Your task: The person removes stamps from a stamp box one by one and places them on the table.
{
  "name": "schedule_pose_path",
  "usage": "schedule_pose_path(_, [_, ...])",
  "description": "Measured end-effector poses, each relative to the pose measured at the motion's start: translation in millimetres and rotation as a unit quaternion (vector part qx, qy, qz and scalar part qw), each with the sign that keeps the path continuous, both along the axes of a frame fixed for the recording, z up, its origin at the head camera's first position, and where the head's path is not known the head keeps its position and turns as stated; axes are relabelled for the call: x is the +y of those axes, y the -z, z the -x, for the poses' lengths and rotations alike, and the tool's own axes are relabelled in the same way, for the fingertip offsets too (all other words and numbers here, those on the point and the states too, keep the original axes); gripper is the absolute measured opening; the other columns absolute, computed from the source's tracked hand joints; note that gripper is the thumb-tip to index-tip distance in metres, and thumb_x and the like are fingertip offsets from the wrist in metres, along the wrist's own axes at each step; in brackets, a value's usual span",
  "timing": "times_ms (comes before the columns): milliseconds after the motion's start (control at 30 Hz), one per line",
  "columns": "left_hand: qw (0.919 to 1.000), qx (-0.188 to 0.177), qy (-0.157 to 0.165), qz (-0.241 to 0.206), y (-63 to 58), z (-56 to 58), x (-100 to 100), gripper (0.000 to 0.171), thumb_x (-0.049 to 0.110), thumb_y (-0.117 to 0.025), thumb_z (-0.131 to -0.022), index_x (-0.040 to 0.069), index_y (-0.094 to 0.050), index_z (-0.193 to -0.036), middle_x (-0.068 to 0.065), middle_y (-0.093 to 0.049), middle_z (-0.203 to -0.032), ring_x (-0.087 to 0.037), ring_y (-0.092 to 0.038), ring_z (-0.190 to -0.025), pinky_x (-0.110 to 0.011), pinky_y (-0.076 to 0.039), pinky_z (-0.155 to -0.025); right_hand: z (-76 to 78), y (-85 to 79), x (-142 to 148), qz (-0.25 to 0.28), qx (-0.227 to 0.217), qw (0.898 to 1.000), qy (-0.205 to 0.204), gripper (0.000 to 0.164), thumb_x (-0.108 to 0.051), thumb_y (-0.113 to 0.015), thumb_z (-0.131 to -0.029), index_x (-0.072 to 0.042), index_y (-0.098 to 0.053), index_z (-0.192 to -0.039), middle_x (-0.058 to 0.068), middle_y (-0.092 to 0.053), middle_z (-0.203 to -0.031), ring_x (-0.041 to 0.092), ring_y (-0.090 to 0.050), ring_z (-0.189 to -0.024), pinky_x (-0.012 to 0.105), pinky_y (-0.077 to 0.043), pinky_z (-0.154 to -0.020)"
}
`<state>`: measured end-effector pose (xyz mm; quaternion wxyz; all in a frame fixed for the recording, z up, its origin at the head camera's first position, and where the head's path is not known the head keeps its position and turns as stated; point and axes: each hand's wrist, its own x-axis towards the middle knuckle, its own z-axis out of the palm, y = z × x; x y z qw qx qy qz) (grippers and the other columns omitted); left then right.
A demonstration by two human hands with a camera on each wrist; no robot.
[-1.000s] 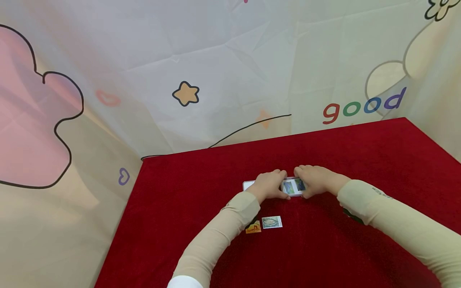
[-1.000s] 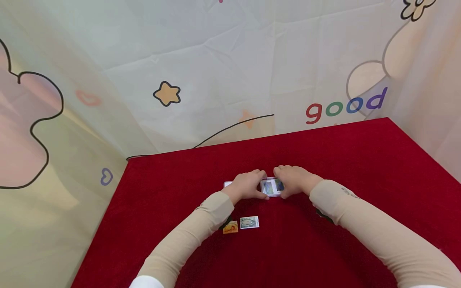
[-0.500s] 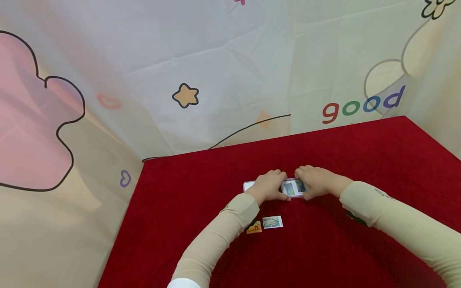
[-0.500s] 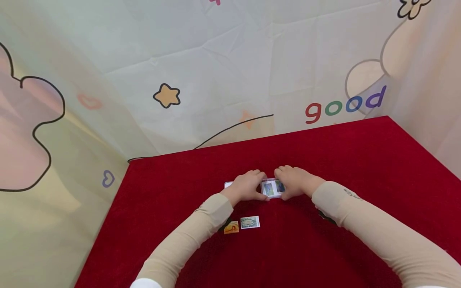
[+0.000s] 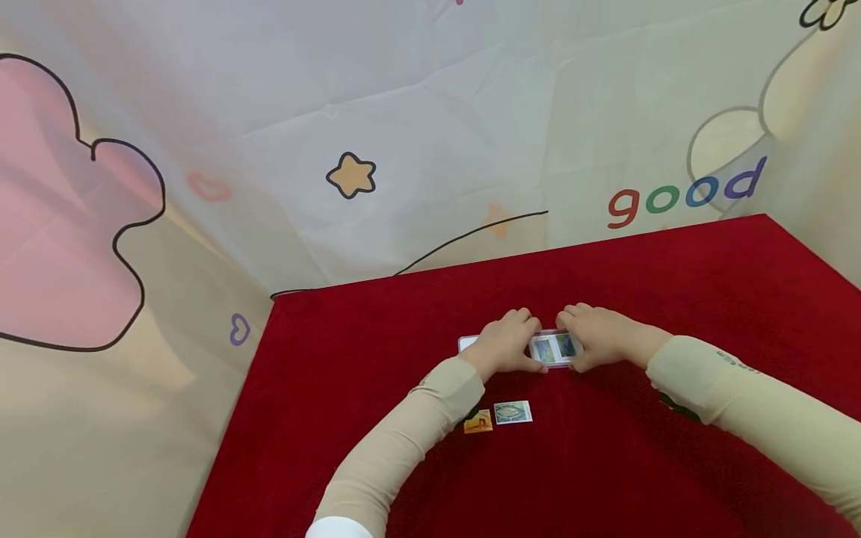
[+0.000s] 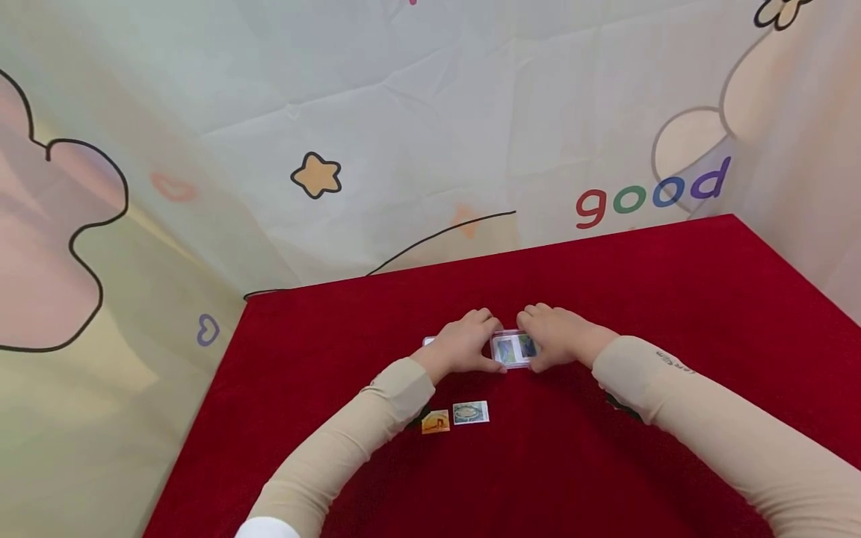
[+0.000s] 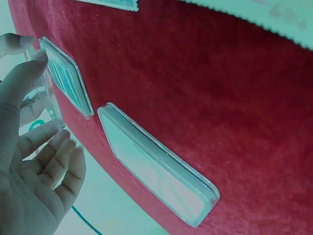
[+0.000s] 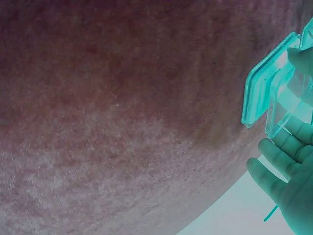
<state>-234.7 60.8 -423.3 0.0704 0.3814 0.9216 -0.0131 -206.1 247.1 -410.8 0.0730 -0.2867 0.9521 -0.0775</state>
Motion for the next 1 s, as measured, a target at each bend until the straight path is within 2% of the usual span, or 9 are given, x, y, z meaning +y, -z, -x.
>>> schedule_pose_path(700, [1.0, -0.007, 0.002, 0.006, -14.2, -0.8, -2.2, 0.061, 0.053, -0.07, -0.079, 0.014, -0.055, -0.123, 0.002, -0.053, -0.115, -0.009, -0.048, -0.099, -0.02, -0.049, -0.079, -0.2, -14.2, -0.4, -0.004, 0.029, 0.999, -0.026, 0.047, -0.025, -0.081, -0.068, -0.004, -0.058, -0.103, 0.006, -0.058, -0.094, 0.018, -0.05, -0.085, 0.039, -0.049, -0.08])
schedule_pose_path(1000, [0.9995, 0.007, 0.008, 0.031, -18.9, 5.1, -1.6, 0.059, 0.053, -0.069, -0.081, 0.012, -0.056, -0.122, 0.002, -0.053, -0.113, -0.01, -0.048, -0.1, -0.021, -0.048, -0.08, 7.6, -13.1, -1.9, -0.021, 0.044, 0.998, -0.028, 0.048, -0.029, -0.082, -0.069, -0.003, -0.061, -0.105, 0.008, -0.061, -0.097, 0.019, -0.052, -0.085, 0.041, -0.05, -0.08])
